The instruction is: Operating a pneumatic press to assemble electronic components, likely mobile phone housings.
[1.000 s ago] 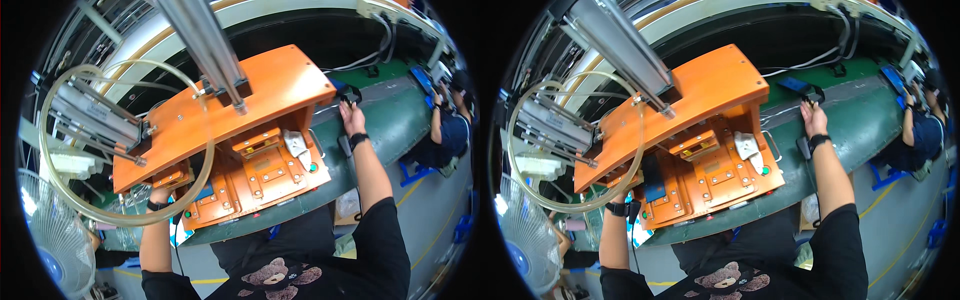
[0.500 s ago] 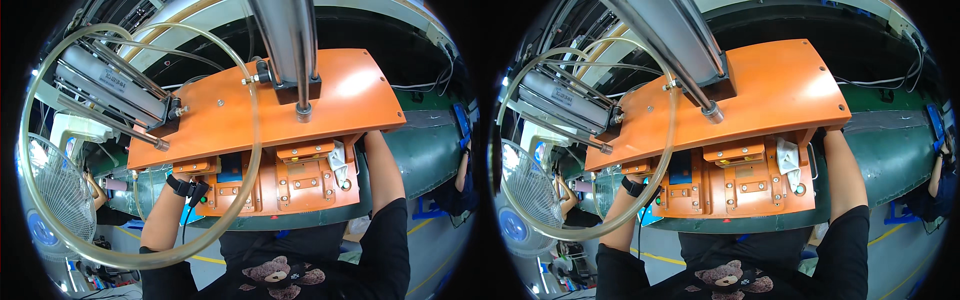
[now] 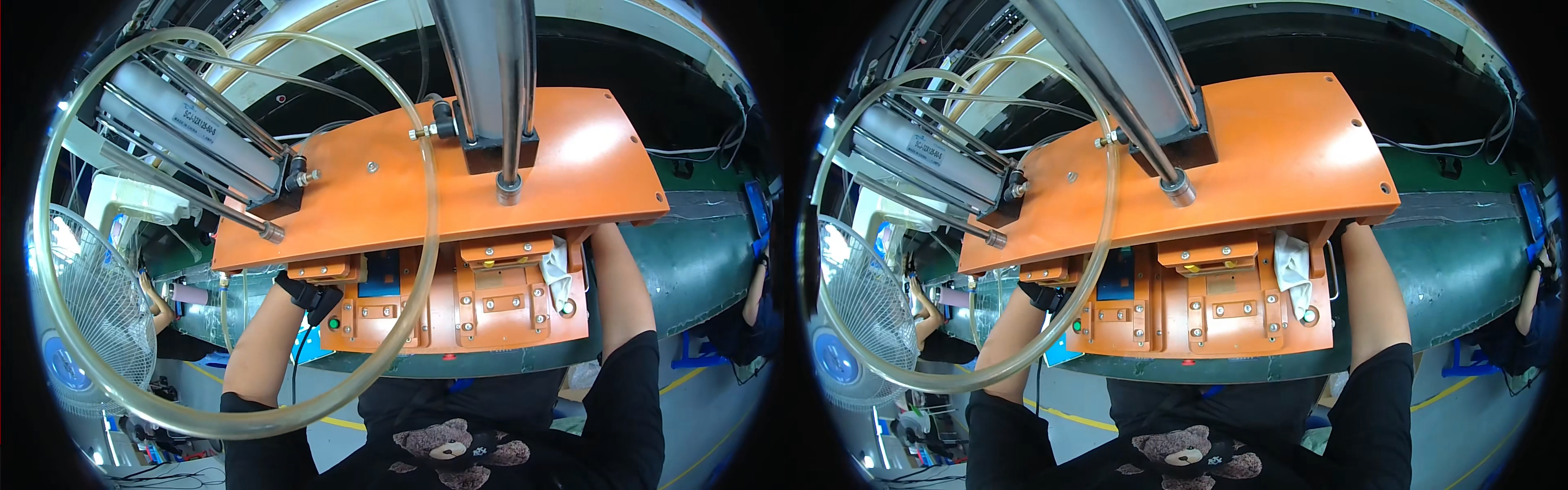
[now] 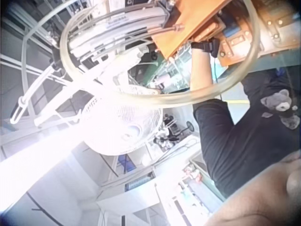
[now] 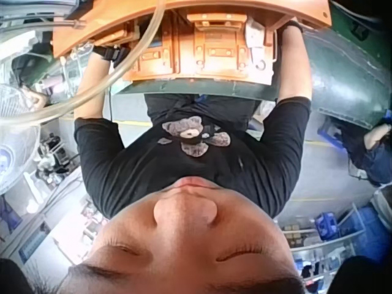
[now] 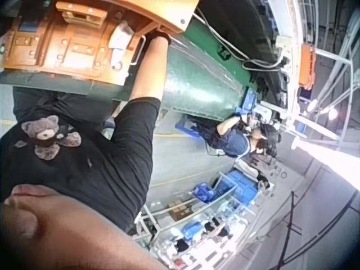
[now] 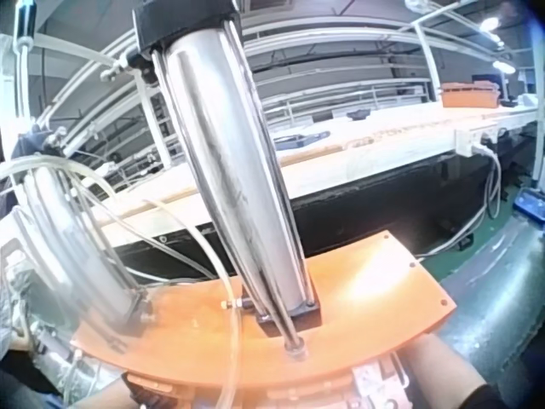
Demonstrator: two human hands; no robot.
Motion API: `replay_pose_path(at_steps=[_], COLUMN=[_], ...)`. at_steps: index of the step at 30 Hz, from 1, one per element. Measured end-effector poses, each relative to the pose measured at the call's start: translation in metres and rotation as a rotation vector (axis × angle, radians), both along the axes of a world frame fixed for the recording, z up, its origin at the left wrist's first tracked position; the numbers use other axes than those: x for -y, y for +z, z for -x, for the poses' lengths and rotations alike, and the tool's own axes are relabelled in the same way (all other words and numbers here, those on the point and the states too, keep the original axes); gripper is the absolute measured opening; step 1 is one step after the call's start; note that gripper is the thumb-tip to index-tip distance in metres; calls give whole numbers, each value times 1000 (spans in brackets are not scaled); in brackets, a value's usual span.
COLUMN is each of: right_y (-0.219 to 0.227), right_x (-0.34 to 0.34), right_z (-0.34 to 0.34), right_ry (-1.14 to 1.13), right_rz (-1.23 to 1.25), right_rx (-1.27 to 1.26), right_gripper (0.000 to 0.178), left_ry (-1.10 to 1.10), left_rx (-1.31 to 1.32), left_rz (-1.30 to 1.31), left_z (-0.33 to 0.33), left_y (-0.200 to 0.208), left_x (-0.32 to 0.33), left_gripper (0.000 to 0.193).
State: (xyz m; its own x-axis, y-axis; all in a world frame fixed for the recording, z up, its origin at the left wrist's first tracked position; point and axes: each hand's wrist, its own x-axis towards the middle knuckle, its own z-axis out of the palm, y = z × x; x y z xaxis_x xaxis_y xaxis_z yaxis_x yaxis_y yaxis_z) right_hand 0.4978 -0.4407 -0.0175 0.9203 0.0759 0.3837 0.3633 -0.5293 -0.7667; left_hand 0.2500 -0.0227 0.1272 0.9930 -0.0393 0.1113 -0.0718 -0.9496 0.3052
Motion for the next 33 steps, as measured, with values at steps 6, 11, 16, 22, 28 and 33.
replay_pose_path(at_steps=[6, 11, 16, 22, 28, 33], right_y=[25, 30, 79, 46, 63, 75], right_x=[-11, 72, 129, 217, 90, -21], right_z=[4, 23, 111, 277, 387, 417], right_ry=[-17, -76, -76, -219, 103, 663], right_rz=[67, 172, 380, -393, -931, -988], right_rx=[98, 183, 299, -188, -538, -1004], right_gripper=[28, 27, 17, 21, 48, 53], left_ry=[-57, -55, -37, -208, -522, -765], left_rx=[-35, 54, 139, 378, 391, 228], left_rz=[64, 200, 315, 445, 588, 589], left_z=[43, 90, 151, 176, 174, 197], left_y=[2, 25, 22, -9, -3, -20], left_x=[-2, 32, 42, 62, 107, 139], left_gripper=[27, 42, 40, 31, 40, 72])
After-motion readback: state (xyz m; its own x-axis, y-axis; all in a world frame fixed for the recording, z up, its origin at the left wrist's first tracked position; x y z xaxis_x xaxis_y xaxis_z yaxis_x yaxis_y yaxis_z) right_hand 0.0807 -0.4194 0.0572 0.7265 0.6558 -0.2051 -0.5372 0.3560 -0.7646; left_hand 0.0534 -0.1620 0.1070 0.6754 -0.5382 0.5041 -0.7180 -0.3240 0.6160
